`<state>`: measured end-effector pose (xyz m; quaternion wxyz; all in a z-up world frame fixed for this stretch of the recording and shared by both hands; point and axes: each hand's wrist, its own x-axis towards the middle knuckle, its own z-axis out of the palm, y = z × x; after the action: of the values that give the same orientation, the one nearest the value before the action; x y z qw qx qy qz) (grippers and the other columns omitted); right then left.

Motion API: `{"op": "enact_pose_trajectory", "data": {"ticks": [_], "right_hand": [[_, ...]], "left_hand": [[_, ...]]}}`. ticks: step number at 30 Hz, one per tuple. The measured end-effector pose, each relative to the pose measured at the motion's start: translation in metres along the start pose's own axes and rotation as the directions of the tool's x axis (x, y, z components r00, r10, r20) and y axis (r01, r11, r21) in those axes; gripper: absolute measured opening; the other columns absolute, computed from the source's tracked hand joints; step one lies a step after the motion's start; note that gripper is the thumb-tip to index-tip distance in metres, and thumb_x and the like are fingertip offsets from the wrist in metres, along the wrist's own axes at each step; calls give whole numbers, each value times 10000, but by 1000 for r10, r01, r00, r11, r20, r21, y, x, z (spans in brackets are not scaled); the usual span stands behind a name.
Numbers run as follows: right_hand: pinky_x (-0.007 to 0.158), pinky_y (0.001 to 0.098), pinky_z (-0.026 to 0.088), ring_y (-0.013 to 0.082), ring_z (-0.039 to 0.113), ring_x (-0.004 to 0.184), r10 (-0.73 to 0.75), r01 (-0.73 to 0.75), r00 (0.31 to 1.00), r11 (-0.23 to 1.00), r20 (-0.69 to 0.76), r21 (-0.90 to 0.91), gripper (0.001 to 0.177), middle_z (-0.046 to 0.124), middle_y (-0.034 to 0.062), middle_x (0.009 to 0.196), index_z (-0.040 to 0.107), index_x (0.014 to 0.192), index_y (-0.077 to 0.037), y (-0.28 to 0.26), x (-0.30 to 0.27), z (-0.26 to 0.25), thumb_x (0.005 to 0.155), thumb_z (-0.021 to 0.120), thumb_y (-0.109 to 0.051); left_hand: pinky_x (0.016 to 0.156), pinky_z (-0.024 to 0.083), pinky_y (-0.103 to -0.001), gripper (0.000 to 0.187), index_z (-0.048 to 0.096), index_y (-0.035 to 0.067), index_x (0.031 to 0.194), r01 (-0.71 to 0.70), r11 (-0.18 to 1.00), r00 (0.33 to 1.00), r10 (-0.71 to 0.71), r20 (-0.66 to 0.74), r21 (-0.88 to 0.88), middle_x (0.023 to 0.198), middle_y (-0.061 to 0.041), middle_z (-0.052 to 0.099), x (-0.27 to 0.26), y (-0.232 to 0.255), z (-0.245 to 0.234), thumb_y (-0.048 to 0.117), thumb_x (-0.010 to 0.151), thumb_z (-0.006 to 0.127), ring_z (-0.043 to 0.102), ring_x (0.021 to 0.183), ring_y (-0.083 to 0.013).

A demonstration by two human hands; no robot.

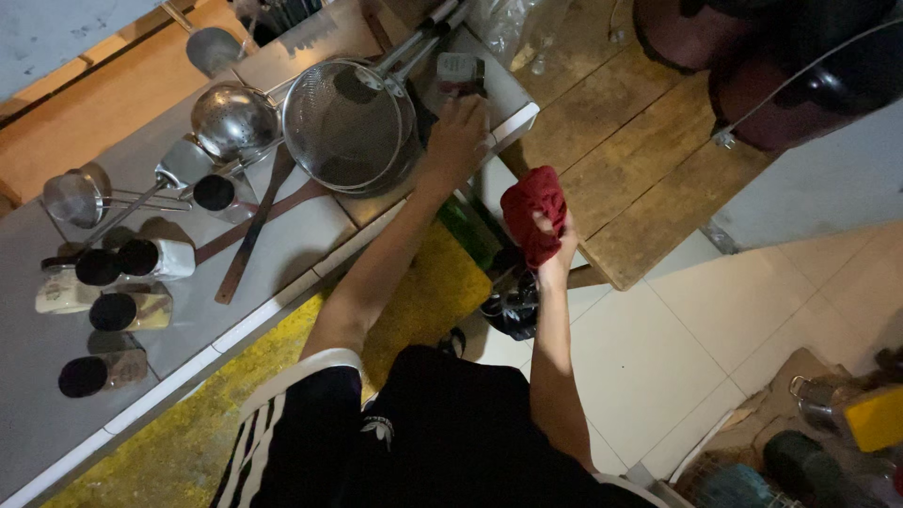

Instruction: The person wipes several small glass jars with a red cloth, handling them one at a time. After wiping, the person places the jars into a wooden rack on the counter.

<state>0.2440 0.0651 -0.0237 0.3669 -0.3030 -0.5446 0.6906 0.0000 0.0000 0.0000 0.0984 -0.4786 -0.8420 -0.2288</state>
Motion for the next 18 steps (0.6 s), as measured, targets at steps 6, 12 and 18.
{"op": "enact_pose_trajectory", "data": {"ticks": [6, 12, 18], "right_hand": [[1064, 346, 483, 217, 634, 1202, 1, -3, 1000, 998, -25, -59, 584, 668, 125, 1319, 575, 1403, 19, 4, -4, -6, 904, 729, -243], [1050, 352, 496, 214, 639, 1174, -5, 4, 1000, 998, 12, 60, 565, 668, 114, 1291, 552, 1376, 25, -2, -11, -1, 899, 721, -226], [1068, 337, 467, 210, 617, 1190, -44, 43, 999, 998, 11, 36, 547, 655, 110, 1302, 547, 1376, 23, -10, -27, 1, 905, 706, -207]], "left_hand": [[893, 562, -459, 466, 577, 134, 1285, 64, 992, 991, -75, -107, -107, 1382, -68, 546, 3, 2, 18, 204, 872, 782, 635, 1099, -355], [857, 535, -492, 591, 563, 115, 1282, 265, 956, 964, -265, 13, -126, 1378, -145, 496, 16, 15, -3, 260, 772, 823, 571, 1162, -398], [1037, 505, -431, 722, 501, 150, 1462, 236, 875, 944, -309, -113, -424, 1418, -167, 513, -3, 14, 2, 160, 789, 763, 568, 1255, -359]]}}
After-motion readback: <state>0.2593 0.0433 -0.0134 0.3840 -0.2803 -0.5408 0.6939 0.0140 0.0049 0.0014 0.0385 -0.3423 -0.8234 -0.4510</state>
